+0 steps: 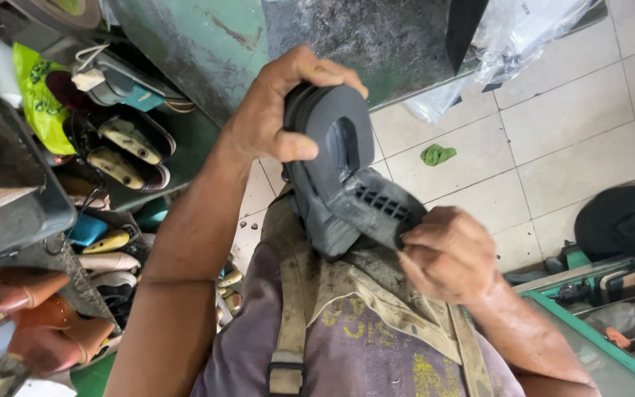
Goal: Repair a shoe by peeling off the old sole and grinding the surface for a new one using a bench grinder
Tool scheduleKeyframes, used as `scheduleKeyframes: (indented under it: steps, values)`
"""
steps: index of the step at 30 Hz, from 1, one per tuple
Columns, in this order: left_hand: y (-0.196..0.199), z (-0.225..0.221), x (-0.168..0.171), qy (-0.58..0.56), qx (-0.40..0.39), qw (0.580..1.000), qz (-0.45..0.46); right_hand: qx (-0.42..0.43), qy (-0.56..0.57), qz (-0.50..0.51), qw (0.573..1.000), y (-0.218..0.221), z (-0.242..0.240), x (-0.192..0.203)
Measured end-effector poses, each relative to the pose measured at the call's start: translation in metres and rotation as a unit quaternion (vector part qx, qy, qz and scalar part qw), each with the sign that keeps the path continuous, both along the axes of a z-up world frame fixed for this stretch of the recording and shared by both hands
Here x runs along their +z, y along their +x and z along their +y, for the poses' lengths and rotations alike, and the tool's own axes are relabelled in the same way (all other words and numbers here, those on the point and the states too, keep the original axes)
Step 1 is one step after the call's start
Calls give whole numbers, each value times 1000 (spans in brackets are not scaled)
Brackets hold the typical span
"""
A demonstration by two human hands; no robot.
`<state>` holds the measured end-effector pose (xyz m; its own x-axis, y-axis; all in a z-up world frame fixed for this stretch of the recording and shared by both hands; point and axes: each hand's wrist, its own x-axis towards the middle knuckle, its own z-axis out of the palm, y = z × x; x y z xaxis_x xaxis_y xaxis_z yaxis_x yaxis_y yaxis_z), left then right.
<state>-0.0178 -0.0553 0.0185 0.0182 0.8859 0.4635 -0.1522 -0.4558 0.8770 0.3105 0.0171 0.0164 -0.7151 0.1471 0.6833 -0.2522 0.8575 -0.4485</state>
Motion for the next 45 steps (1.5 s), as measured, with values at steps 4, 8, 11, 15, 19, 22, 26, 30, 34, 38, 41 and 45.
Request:
scheduleKeyframes:
  steps: [4,8,11,15,19,22,26,30,34,38,41,45]
  values:
    - [0,18,5,21,18,995,93,3,-6,36,999,-15,37,16]
    - [9,33,5,-12,-2,999,43,14,18,34,999,-38,69,36]
    - [13,41,6,-24,13,998,64,30,-6,8,1000,-53,81,51]
    - [17,51,9,-62,53,988,130,24,-72,-76,994,-65,90,70]
    - [22,64,6,-72,56,984,151,29,-85,-127,988,-77,104,72]
    - [28,71,5,-58,42,989,127,48,-116,-158,979,-83,114,70]
    - [32,75,9,-55,37,987,145,78,-139,-164,973,-87,125,59]
    - [36,76,11,0,57,984,168,81,-154,-126,977,-85,128,47]
    - [32,70,13,-47,19,993,104,113,-181,-18,977,-83,126,28]
    - [30,54,24,-58,5,995,82,72,-180,23,981,-76,113,19]
    - [30,46,31,-68,4,995,76,83,-205,30,975,-74,104,29]
    - [33,32,47,-58,11,996,67,105,-172,10,980,-35,97,44]
